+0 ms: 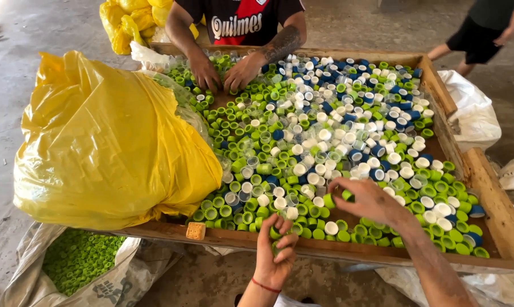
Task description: The person sorts green plastic bottle caps from a mixed pile of green, white, and blue caps on a wooden tray. They pick green caps by hand and place them into a large sack on the floor. A coworker across the table also sorts caps.
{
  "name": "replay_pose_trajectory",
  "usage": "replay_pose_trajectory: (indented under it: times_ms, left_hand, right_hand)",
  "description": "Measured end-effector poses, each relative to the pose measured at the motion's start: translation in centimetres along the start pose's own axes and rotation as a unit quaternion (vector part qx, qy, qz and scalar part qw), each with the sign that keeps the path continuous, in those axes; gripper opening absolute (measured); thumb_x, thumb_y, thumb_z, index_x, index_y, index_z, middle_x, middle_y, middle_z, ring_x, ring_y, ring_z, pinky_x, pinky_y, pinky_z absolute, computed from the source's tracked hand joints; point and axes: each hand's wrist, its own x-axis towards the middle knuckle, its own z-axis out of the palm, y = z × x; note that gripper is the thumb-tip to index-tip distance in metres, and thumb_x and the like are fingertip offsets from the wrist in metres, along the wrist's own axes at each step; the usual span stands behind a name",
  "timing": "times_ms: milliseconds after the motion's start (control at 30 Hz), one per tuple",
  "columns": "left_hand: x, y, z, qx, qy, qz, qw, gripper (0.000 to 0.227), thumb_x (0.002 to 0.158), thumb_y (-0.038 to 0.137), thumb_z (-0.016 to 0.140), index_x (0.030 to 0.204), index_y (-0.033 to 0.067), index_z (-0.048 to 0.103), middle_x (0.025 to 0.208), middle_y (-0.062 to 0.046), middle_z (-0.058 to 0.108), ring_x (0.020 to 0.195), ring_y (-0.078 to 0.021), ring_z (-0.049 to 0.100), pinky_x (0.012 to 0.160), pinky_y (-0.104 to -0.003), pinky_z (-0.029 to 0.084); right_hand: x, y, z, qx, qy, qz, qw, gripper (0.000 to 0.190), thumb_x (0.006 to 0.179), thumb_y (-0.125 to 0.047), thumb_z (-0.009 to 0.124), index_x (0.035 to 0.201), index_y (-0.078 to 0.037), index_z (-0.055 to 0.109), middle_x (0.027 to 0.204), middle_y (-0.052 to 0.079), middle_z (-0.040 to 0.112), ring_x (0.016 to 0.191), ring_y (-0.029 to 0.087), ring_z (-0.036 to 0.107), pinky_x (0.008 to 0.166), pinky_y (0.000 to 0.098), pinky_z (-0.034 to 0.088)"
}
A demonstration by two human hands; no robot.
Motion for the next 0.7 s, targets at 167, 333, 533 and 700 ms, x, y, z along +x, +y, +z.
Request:
replay_pose_trajectory:
  times_ms: [167,333,533,700]
  left_hand:
    - [-3.2,-1.4,0.4,0.154,0.005,-0.034,0.988,0.016,0.1,0.029,0.065,0.101,0.0146,0.058,0.08,0.004,0.046,0.048,-0.0002,0.037,0.03,-0.013,0.017]
    - [-6.1,-2.8,0.8,0.388,0.088,-0.053,0.916,0.052,0.089,0.037,0.068,0.132,0.008,0.063,0.08,-0.004,0.06,0.05,-0.007,0.045,0.042,-0.02,0.031]
    - [-6.7,-3.8,-1.9,0.41,0.086,-0.071,0.905,0.041,0.094,0.028,0.062,0.125,0.0023,0.07,0.087,-0.012,0.065,0.066,-0.0149,0.06,0.068,-0.023,0.045]
    - [-4.6,-5.9,-7.4,0.398,0.199,-0.046,0.894,0.056,0.087,0.015,0.079,0.141,0.0033,0.07,0.115,-0.007,0.076,0.085,-0.0122,0.071,0.084,-0.021,0.051]
  right_hand:
    - [-3.3,-5.0,2.4,-0.021,-0.058,-0.049,0.997,0.024,0.092,-0.023,0.068,0.115,-0.028,0.069,0.104,-0.006,0.08,0.093,0.007,0.079,0.085,0.0246,0.068]
    - [-5.1,-7.7,4.6,-0.035,-0.009,-0.32,0.947,0.017,0.091,-0.013,0.068,0.107,-0.018,0.069,0.079,-0.006,0.075,0.056,0.005,0.066,0.048,0.0145,0.055]
    - [-5.8,-6.0,5.7,-0.007,-0.064,-0.309,0.949,0.01,0.097,-0.017,0.068,0.107,-0.016,0.068,0.09,-0.003,0.073,0.058,0.011,0.059,0.048,0.0282,0.046]
    - [-6.8,-3.9,6.8,0.006,-0.038,-0.337,0.941,0.012,0.094,-0.013,0.073,0.106,-0.013,0.07,0.094,0.0,0.077,0.072,0.013,0.072,0.05,0.0291,0.055]
